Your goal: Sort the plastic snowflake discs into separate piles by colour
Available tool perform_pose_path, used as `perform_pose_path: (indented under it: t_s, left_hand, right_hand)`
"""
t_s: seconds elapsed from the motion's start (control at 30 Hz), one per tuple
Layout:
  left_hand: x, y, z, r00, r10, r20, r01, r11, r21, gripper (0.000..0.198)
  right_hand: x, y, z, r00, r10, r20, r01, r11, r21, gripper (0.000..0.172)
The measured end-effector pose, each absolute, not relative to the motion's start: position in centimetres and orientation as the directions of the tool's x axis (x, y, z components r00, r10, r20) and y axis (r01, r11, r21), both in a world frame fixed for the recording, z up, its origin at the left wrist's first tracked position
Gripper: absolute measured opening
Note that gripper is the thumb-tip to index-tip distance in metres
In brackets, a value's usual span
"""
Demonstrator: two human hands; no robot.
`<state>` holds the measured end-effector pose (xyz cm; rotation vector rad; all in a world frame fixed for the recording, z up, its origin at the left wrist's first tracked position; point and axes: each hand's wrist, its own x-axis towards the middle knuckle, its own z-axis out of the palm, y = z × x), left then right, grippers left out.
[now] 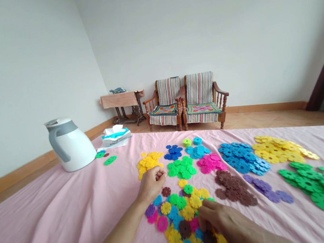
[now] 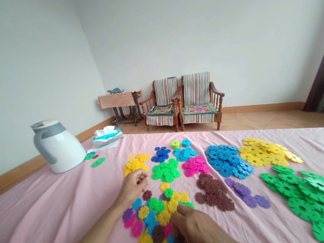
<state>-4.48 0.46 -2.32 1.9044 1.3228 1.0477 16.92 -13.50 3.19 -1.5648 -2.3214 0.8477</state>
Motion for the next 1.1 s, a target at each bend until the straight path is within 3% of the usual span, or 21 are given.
perform_pose_path:
  t_s: [0.3, 0.43, 0.53, 0.67, 0.77, 0.87, 1.0, 1.1]
  left_hand:
    - [-4.5, 0.5, -2.3, 0.196, 0.939, 0.283, 0.477, -0.343, 0.809, 0.009]
    - [-4.5, 0.5, -2.5, 0.201, 0.936, 0.290, 0.485, -0.353, 0.800, 0.010]
    - [-4.6, 0.6, -2.7, 0.202, 0.932, 0.302, 0.502, -0.363, 0.785, 0.010]
    - [-4.4, -0.1, -2.0, 0.197, 0.888, 0.416, 0.520, -0.455, 0.723, 0.011]
    - [-3.4, -1.8, -0.3, 0.282, 0.788, 0.548, 0.505, -0.607, 0.614, 0.013]
    - [-1.4, -4.8, 1.9, 0.476, 0.632, 0.612, 0.404, -0.775, 0.487, 0.013]
    - [1.9, -8.8, 3.1, 0.813, 0.303, 0.498, 0.161, -0.938, 0.309, 0.012]
    - [4.1, -10.3, 1.2, 0.909, 0.074, 0.410, 0.028, -0.993, 0.117, 0.020]
  right_hand:
    - [18.0, -12.7, 3.2, -0.406, 0.902, -0.147, 0.565, 0.121, -0.816, 0.016]
    - [20.6, -10.3, 2.2, -0.223, 0.969, 0.111, 0.588, 0.224, -0.777, 0.010]
    - [22.7, -8.4, 0.4, -0.095, 0.984, 0.152, 0.590, 0.179, -0.787, 0.018]
    - [24.1, -7.2, -1.2, 0.124, 0.945, 0.302, 0.693, 0.135, -0.708, 0.027]
    - [24.2, -7.1, -1.4, 0.170, 0.905, 0.391, 0.725, 0.154, -0.672, 0.030]
    - [24.2, -7.2, -1.4, 0.193, 0.872, 0.450, 0.734, 0.176, -0.656, 0.033]
    - [24.5, -7.1, -1.5, 0.240, 0.837, 0.491, 0.730, 0.178, -0.660, 0.035]
    - [24.6, -7.3, -1.4, 0.241, 0.834, 0.496, 0.727, 0.184, -0.662, 0.036]
